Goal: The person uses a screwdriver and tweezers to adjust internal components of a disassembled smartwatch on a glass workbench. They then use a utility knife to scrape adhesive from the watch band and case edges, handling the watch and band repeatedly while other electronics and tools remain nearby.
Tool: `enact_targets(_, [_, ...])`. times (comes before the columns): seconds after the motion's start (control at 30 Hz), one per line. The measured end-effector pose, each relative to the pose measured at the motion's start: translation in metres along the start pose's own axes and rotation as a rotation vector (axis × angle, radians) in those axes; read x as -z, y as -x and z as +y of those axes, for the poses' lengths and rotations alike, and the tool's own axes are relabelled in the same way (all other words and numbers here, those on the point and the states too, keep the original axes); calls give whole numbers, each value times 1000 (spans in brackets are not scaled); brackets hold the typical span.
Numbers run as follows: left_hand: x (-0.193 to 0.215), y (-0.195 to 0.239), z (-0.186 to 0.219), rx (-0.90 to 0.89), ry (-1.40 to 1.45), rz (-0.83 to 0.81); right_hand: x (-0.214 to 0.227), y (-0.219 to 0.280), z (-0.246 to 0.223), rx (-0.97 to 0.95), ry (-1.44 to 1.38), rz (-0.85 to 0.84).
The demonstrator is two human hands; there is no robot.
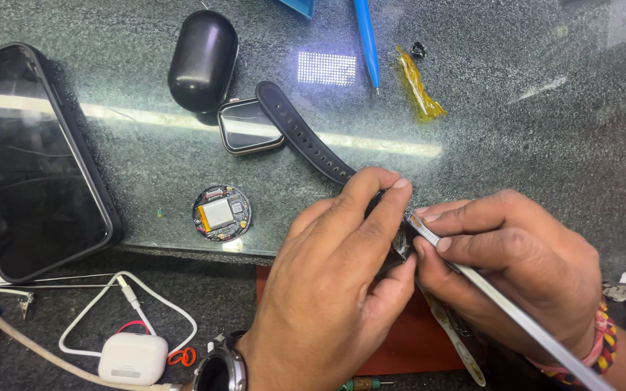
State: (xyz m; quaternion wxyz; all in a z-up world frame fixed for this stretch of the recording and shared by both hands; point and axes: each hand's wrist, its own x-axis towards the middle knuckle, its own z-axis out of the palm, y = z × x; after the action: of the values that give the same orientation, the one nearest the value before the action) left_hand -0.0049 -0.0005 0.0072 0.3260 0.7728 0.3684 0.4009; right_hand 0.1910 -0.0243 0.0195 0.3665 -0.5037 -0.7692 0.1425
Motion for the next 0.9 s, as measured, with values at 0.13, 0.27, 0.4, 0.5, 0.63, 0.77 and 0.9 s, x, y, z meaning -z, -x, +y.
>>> enact_targets(0.13, [-2,2,-1,-12,15,2,-1,0,-2,22,64,9])
enact_targets(0.27, [-2,3,-1,-20,27,-7,-1,0,0,-5,-17,15])
enact_targets(0.4, [-3,4,1,-4,41,-18,-1,1,1,-12,-29,14])
enact_targets(0.5, [-3,3,1,1,41,-23,-1,0,0,-13,-15,15])
enact_targets(0.63, [-2,3,2,6,47,-35,-2,0,0,-23,-23,17])
enact_targets(0.77, [-2,3,3,9,42,-35,-2,0,-1,-15,-6,18])
enact_targets(0.9, [-3,3,3,12,39,-37,-2,0,-2,14,32,23])
